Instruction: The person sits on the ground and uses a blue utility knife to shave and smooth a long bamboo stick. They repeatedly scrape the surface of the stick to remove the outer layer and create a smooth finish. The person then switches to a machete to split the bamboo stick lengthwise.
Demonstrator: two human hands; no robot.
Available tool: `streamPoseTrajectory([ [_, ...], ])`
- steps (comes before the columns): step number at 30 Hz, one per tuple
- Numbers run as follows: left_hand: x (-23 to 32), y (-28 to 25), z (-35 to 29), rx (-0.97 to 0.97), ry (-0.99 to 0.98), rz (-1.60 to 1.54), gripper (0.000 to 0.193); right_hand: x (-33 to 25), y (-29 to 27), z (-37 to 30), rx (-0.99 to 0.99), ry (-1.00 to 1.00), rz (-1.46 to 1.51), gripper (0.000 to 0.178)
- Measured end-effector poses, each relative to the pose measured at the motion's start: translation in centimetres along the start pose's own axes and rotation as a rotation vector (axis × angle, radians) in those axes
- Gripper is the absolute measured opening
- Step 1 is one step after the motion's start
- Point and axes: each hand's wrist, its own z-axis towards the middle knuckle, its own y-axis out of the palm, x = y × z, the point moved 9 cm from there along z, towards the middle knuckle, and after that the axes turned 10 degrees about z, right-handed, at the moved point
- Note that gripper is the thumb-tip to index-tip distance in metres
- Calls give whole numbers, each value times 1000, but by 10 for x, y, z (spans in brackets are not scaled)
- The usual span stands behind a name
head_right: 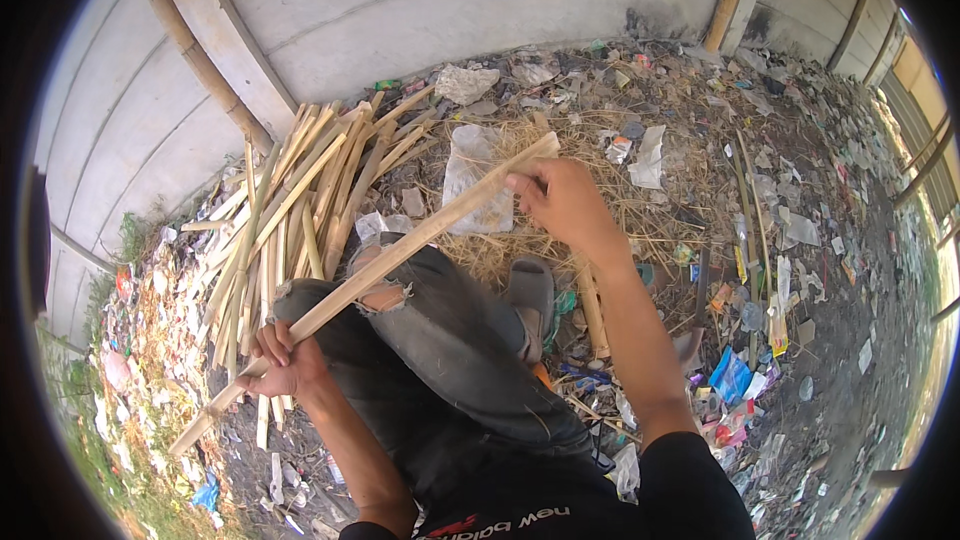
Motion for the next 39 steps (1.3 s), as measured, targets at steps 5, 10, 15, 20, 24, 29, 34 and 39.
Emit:
streamPoseTrajectory([
  [5, -12, 18, 1, -60, -38, 30, 70, 43, -3, 5, -141, -73, 215, 18],
  [10, -10, 25, 17, -74, -19, 78, 67, 110, -88, -1, 344, -113, 409, 24],
  [15, 6, 30, 36, -90, 15, 97, 69, 102, -130, -52, 441, 94, -39, 23],
  [20, 12, 32, 48, -5, 126, 212, 75, -57, -50, -138, 588, -456, -395, 50],
  [24, -6, 31, 62, 19, 110, 205, 74, 5, 148, -238, -693, -728, -731, 51],
  [29, 25, 37, 75, -10, 62, 181, 70, -54, -50, -45, 244, -558, -1221, 46],
  [34, 45, 25, 82, 23, 115, 95, 63, -110, 18, -94, 78, -705, -803, 44],
  [39, 63, 10, 100, 175, 202, 69, 65, 44, 161, -208, -1094, -617, -1226, 72],
])
